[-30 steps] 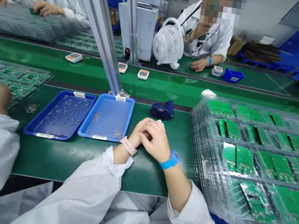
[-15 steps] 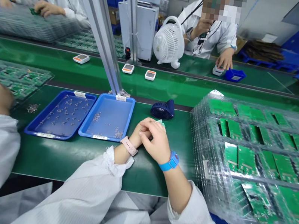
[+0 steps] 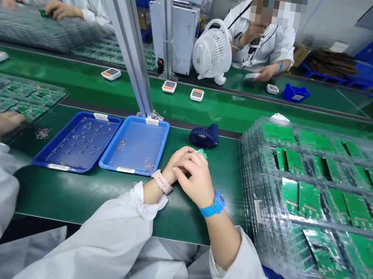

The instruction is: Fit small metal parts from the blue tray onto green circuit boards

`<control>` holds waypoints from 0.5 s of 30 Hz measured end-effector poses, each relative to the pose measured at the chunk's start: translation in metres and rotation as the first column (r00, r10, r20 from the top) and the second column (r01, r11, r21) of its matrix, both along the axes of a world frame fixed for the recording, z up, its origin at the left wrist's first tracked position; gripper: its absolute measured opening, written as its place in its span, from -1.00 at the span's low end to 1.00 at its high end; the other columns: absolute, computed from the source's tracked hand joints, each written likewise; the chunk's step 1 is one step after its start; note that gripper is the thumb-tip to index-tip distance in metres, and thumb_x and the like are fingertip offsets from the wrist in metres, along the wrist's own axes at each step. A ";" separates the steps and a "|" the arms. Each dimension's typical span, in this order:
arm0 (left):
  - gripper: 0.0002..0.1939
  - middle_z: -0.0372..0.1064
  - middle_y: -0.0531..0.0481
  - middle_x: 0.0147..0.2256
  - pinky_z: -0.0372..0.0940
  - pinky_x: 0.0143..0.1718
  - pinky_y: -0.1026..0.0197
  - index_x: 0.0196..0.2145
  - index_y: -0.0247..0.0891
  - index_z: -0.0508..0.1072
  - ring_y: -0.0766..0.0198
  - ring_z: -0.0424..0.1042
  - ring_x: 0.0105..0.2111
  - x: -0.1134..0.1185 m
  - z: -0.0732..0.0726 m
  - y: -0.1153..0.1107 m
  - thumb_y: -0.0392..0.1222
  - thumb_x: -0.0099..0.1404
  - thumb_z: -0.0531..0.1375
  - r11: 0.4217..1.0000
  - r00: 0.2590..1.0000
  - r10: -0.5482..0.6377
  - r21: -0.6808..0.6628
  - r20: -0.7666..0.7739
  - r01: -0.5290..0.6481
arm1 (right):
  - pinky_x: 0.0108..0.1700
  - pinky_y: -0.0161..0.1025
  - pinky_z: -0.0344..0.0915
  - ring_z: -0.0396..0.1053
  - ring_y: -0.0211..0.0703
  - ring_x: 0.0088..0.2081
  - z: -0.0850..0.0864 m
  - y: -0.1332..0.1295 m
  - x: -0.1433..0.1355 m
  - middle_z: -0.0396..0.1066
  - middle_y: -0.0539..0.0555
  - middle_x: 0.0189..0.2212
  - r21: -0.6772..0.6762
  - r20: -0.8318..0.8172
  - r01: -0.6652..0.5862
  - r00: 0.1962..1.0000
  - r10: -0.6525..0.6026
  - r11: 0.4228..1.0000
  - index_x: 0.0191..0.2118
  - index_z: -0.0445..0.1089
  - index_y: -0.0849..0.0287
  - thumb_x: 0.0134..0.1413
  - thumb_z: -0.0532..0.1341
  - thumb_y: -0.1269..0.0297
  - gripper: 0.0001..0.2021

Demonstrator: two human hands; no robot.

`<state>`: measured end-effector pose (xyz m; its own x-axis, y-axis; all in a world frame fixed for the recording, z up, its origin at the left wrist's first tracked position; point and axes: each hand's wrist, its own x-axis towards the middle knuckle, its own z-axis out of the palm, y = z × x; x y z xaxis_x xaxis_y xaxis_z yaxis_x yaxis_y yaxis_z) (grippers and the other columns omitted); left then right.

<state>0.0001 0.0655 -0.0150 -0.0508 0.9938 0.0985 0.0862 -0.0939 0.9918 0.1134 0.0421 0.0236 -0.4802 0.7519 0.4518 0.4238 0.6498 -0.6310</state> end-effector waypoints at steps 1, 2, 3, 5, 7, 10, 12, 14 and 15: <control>-0.83 0.42 -0.05 -0.34 0.35 -0.11 0.10 -0.33 -0.22 0.40 0.12 0.42 -0.24 0.000 -0.001 0.000 -0.32 0.05 0.20 1.000 1.000 -0.003 0.003 0.016 0.003 | -0.03 -0.05 0.21 0.29 -0.04 -0.15 -0.001 0.000 0.000 0.44 0.06 -0.30 -0.009 -0.014 0.003 1.000 -0.003 1.000 -0.32 0.50 0.10 0.10 0.25 0.40 -0.92; -0.81 0.42 -0.05 -0.32 0.35 -0.10 0.10 -0.31 -0.22 0.40 0.11 0.43 -0.23 0.001 -0.001 0.000 -0.32 0.05 0.20 1.000 0.999 -0.009 0.006 0.036 0.009 | -0.03 -0.06 0.22 0.29 -0.04 -0.15 -0.001 0.000 0.000 0.44 0.06 -0.30 -0.016 -0.024 0.005 1.000 -0.005 1.000 -0.32 0.49 0.11 0.10 0.26 0.41 -0.93; -0.81 0.42 -0.05 -0.31 0.35 -0.10 0.09 -0.31 -0.21 0.39 0.11 0.43 -0.22 0.001 -0.001 0.000 -0.32 0.05 0.20 1.000 0.998 -0.013 0.006 0.055 0.013 | -0.03 -0.06 0.22 0.29 -0.04 -0.15 -0.002 0.000 0.000 0.45 0.06 -0.30 -0.020 -0.028 0.003 1.000 -0.004 1.000 -0.32 0.48 0.12 0.09 0.26 0.42 -0.93; -0.81 0.42 -0.05 -0.31 0.36 -0.11 0.09 -0.30 -0.21 0.38 0.10 0.43 -0.22 0.002 -0.001 -0.002 -0.31 0.07 0.19 1.000 0.997 -0.018 -0.001 0.072 0.019 | -0.03 -0.05 0.21 0.29 -0.03 -0.15 -0.002 0.000 0.000 0.45 0.06 -0.31 -0.011 -0.029 -0.005 1.000 0.005 1.000 -0.32 0.46 0.13 0.08 0.26 0.42 -0.94; -0.82 0.42 -0.04 -0.31 0.36 -0.11 0.10 -0.29 -0.21 0.39 0.11 0.43 -0.22 0.001 -0.001 -0.004 -0.29 0.09 0.19 1.000 0.998 -0.023 -0.008 0.062 0.024 | -0.03 -0.03 0.20 0.29 -0.02 -0.15 -0.003 0.000 0.001 0.44 0.06 -0.31 0.001 -0.029 -0.004 1.000 0.004 1.000 -0.34 0.46 0.13 0.08 0.26 0.40 -0.96; -0.81 0.43 -0.04 -0.28 0.36 -0.10 0.10 -0.26 -0.21 0.40 0.11 0.43 -0.19 0.000 -0.003 -0.006 -0.27 0.11 0.18 0.999 0.997 -0.042 -0.005 0.062 0.043 | -0.03 -0.04 0.20 0.29 -0.03 -0.16 -0.003 0.001 0.002 0.45 0.06 -0.31 -0.004 -0.038 0.001 0.999 -0.002 1.000 -0.36 0.45 0.12 0.12 0.25 0.37 -0.95; -0.81 0.43 -0.05 -0.26 0.36 -0.10 0.09 -0.26 -0.22 0.40 0.10 0.44 -0.19 -0.001 -0.007 -0.005 -0.27 0.10 0.17 0.999 0.996 -0.039 0.001 0.079 0.039 | -0.02 -0.04 0.20 0.30 -0.02 -0.14 -0.003 0.001 0.002 0.47 0.05 -0.27 -0.006 -0.040 -0.007 0.999 0.007 1.000 -0.28 0.46 0.11 0.13 0.23 0.39 -0.93; -0.80 0.43 -0.07 -0.25 0.36 -0.08 0.07 -0.26 -0.22 0.39 0.08 0.44 -0.16 0.000 -0.011 -0.003 -0.29 0.09 0.16 0.999 0.995 -0.031 0.013 0.095 0.030 | 0.01 -0.03 0.19 0.32 -0.02 -0.10 -0.003 0.001 0.002 0.49 0.05 -0.21 -0.002 -0.043 -0.020 0.999 0.020 1.000 -0.16 0.47 0.08 0.09 0.22 0.44 -0.80; -0.79 0.43 -0.08 -0.25 0.36 -0.07 0.06 -0.26 -0.23 0.40 0.07 0.43 -0.15 0.000 -0.012 -0.002 -0.31 0.09 0.17 1.000 0.995 -0.027 0.012 0.092 0.026 | 0.02 -0.02 0.19 0.32 -0.02 -0.09 -0.003 0.001 0.002 0.49 0.05 -0.20 -0.002 -0.048 -0.028 0.998 0.028 1.000 -0.11 0.46 0.08 0.06 0.21 0.48 -0.73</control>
<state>0.0003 0.0633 -0.0271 -0.0335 0.9939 0.1055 -0.0081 -0.1059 0.9943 0.1151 0.0429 0.0207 -0.4791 0.7396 0.4727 0.3746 0.6593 -0.6519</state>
